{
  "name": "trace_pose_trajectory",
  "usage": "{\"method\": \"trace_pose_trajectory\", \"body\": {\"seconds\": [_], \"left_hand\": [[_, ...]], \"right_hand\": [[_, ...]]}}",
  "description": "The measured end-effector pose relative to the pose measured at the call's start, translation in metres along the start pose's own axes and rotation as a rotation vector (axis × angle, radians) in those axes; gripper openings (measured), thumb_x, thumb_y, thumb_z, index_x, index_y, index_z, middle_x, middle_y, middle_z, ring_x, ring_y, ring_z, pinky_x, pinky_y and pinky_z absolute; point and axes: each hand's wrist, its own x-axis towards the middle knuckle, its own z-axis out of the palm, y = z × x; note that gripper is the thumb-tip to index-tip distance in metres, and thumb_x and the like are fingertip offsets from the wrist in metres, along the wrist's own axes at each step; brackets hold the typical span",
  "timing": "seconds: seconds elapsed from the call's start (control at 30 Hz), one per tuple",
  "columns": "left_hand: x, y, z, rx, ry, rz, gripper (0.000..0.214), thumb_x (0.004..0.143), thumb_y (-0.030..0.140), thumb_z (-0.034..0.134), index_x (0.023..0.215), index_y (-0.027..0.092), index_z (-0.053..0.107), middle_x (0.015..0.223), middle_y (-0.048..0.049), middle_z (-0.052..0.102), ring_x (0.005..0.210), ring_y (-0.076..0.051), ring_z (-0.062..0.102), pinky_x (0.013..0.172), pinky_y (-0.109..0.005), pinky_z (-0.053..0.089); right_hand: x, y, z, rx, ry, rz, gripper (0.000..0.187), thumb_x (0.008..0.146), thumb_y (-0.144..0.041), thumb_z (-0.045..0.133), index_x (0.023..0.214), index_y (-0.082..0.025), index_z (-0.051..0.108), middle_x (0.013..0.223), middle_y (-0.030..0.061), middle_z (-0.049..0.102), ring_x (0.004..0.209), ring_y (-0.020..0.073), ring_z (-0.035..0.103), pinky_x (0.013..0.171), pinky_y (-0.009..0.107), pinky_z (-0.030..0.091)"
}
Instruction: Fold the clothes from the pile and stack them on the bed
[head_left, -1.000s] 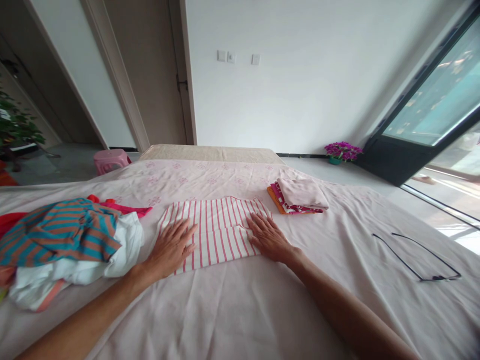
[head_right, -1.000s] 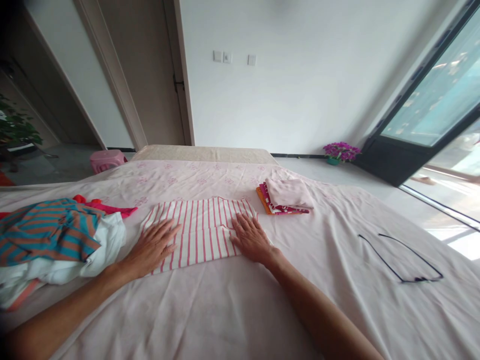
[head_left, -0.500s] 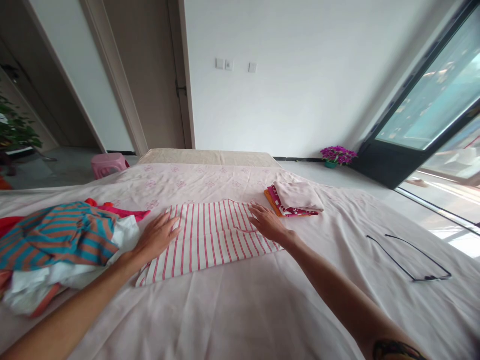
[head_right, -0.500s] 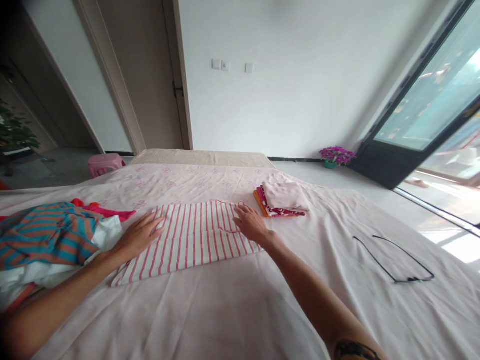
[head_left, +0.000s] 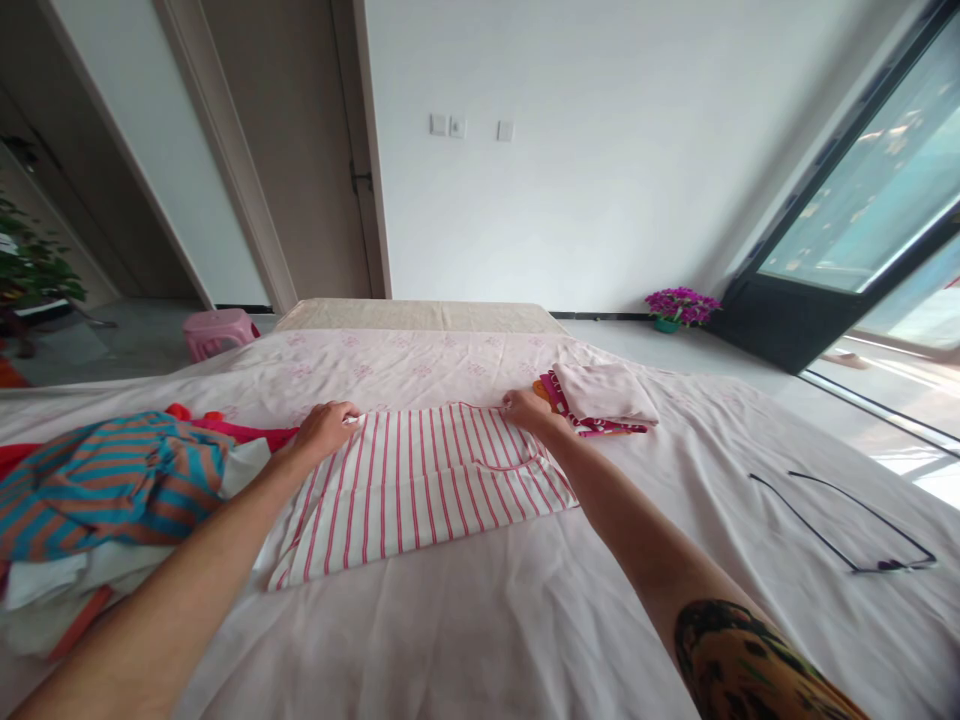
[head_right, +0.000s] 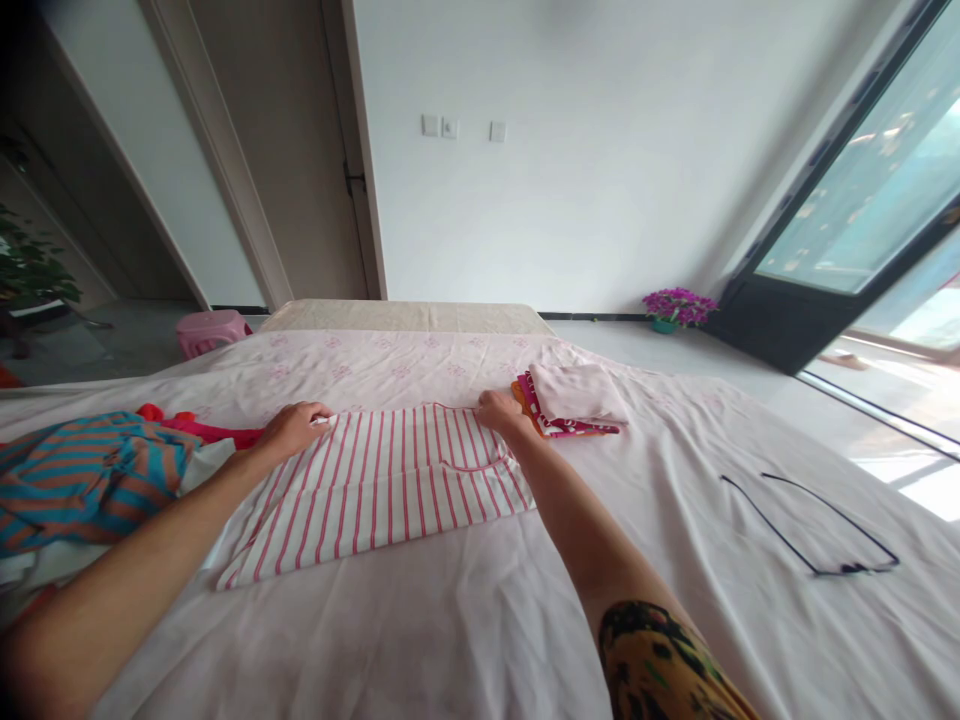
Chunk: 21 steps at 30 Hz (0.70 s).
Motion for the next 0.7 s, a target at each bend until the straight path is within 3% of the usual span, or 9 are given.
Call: {"method": "trace_pose_trajectory", "body": {"seconds": [0.1, 0.23, 0.4, 0.57, 0.7], "left_hand": [[-0.015, 0.004, -0.010, -0.009, 0.049, 0.021, 0.020, 0.081, 0.033, 0.055, 0.091, 0.022, 0.069, 0.098, -0.0080, 0.072, 0.096, -0.025, 0.064, 0.091, -0.035, 0.047], [-0.055, 0.010, -0.025, -0.042, 0.147, 0.160, 0.013, 0.083, 0.028, 0.054, 0.087, 0.023, 0.064, 0.098, -0.0057, 0.070, 0.098, -0.024, 0.060, 0.092, -0.035, 0.044], [-0.098, 0.013, -0.030, -0.068, 0.073, 0.286, 0.019, 0.080, 0.017, 0.051, 0.088, 0.024, 0.066, 0.094, -0.0032, 0.070, 0.094, -0.023, 0.061, 0.089, -0.036, 0.044], [-0.108, 0.012, -0.022, -0.206, -0.011, 0.181, 0.024, 0.082, 0.019, 0.046, 0.094, 0.026, 0.066, 0.102, -0.0015, 0.071, 0.099, -0.020, 0.065, 0.088, -0.031, 0.047], [-0.108, 0.012, -0.025, -0.167, -0.038, 0.146, 0.026, 0.080, 0.018, 0.045, 0.094, 0.025, 0.066, 0.102, -0.0020, 0.071, 0.097, -0.020, 0.066, 0.087, -0.031, 0.048]], "right_hand": [[-0.011, 0.003, -0.005, 0.016, 0.044, -0.054, 0.032, 0.084, -0.017, 0.052, 0.105, -0.025, 0.074, 0.110, 0.0061, 0.070, 0.096, 0.0210, 0.065, 0.072, 0.027, 0.046], [-0.040, 0.016, -0.008, 0.017, 0.158, -0.140, 0.030, 0.087, -0.016, 0.047, 0.100, -0.025, 0.073, 0.114, 0.0046, 0.068, 0.103, 0.0190, 0.060, 0.072, 0.025, 0.044], [-0.069, 0.030, -0.002, -0.056, 0.159, -0.247, 0.025, 0.086, -0.014, 0.051, 0.093, -0.024, 0.073, 0.106, 0.0046, 0.068, 0.100, 0.0189, 0.060, 0.066, 0.025, 0.041], [-0.079, 0.033, 0.000, -0.066, 0.162, -0.235, 0.029, 0.087, -0.012, 0.048, 0.100, -0.024, 0.072, 0.109, 0.0043, 0.067, 0.093, 0.0174, 0.062, 0.061, 0.025, 0.039], [-0.080, 0.034, -0.002, -0.099, 0.128, -0.235, 0.033, 0.087, -0.009, 0.046, 0.100, -0.023, 0.074, 0.107, 0.0056, 0.069, 0.092, 0.0184, 0.063, 0.067, 0.026, 0.042]]}}
